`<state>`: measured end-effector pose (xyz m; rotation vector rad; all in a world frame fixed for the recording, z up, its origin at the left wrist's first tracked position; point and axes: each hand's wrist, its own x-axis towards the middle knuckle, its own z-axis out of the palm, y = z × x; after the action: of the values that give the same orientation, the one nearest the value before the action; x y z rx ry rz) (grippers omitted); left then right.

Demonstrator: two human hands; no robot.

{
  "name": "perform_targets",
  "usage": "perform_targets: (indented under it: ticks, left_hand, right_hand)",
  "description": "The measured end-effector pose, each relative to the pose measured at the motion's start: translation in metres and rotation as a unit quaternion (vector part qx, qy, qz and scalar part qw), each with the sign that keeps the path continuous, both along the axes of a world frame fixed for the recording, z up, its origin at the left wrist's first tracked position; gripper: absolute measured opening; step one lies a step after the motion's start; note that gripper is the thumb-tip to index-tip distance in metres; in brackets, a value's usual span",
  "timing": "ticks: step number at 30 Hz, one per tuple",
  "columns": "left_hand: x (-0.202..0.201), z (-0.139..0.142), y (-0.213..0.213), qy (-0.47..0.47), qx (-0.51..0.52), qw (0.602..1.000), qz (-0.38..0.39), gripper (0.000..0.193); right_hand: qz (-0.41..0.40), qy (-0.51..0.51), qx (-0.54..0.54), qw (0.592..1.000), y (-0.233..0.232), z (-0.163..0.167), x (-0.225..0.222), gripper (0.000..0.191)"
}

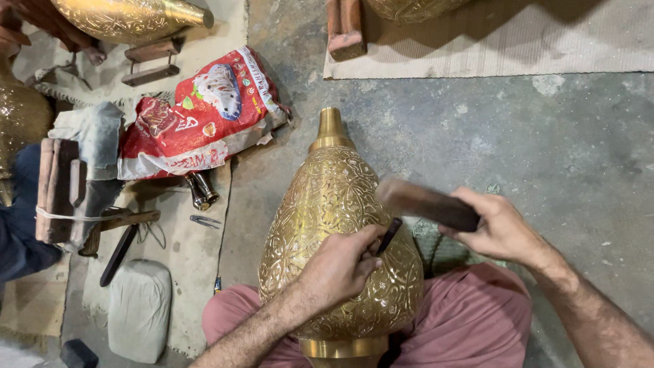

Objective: The person sits cross-legged on the floor holding a large engraved brass vessel on their lap. They hold a steel punch against the vessel's surface with one hand and repeatedly strike it with a wooden mallet held in the other hand, working the engraved pattern and rotating the vessel to reach different areas.

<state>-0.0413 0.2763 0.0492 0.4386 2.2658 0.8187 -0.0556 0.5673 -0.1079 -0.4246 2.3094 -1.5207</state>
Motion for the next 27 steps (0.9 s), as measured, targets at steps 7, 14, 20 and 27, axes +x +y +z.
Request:
perform_targets:
  ticks: [7,14,20,27]
  left_hand:
    - [0.004,-0.006,-0.002,-0.006,-0.03,0.999,0.022,0.037]
    - [0.008,-0.011,-0.004,-0.003,-0.024,0.999,0.033,0.04]
    - [0.015,-0.008,-0.005,0.007,-0.009,0.999,0.045,0.034]
    - [0.017,-0.004,-0.003,0.006,0.011,0.998,0.063,0.035]
  right_hand:
    - [-0.035,-0.001,-0.023,0.999,-0.001,0.002,0.003,0.047]
    - [0.068,0.019,0.095,0.993,-0.002,0.003,-0.005,0.031]
    - [-0.013,0.031,-0.041,0.999,-0.004,0.0,-0.008,0.048]
    - [-0.041,-0.002,-0.01,0.999,-0.006,-0.002,-0.006,0.038]
